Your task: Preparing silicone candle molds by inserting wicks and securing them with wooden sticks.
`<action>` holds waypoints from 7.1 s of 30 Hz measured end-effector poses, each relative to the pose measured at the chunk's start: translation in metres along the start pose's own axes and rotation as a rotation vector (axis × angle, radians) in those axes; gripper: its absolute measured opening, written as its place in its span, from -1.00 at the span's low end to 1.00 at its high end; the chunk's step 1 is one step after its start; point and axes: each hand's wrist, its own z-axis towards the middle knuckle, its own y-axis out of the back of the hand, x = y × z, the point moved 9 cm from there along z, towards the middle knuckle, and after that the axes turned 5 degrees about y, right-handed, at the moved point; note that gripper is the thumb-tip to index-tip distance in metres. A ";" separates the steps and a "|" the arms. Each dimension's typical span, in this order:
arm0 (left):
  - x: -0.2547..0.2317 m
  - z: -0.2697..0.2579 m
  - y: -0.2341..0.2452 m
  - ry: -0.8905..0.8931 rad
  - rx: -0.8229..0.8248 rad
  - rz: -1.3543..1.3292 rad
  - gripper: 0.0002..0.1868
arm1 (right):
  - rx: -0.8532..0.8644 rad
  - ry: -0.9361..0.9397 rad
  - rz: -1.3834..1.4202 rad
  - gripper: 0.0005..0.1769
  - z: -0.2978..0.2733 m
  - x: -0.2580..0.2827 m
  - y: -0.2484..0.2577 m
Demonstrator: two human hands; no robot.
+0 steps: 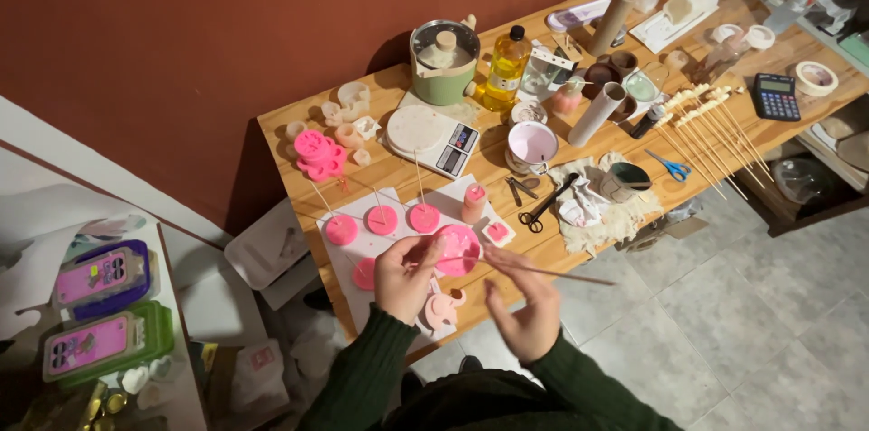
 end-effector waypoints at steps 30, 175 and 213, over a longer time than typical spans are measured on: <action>0.000 -0.044 -0.019 0.069 0.053 -0.150 -0.68 | -0.104 -0.250 0.450 -0.34 -0.022 -0.045 -0.014; 0.162 -0.080 0.043 0.557 -0.148 -0.482 -0.64 | -0.060 -1.379 0.087 -0.55 -0.259 -0.367 0.027; 0.109 -0.064 0.002 0.413 0.444 -0.847 -0.83 | 0.282 -0.852 1.242 -0.72 -0.108 -0.124 -0.063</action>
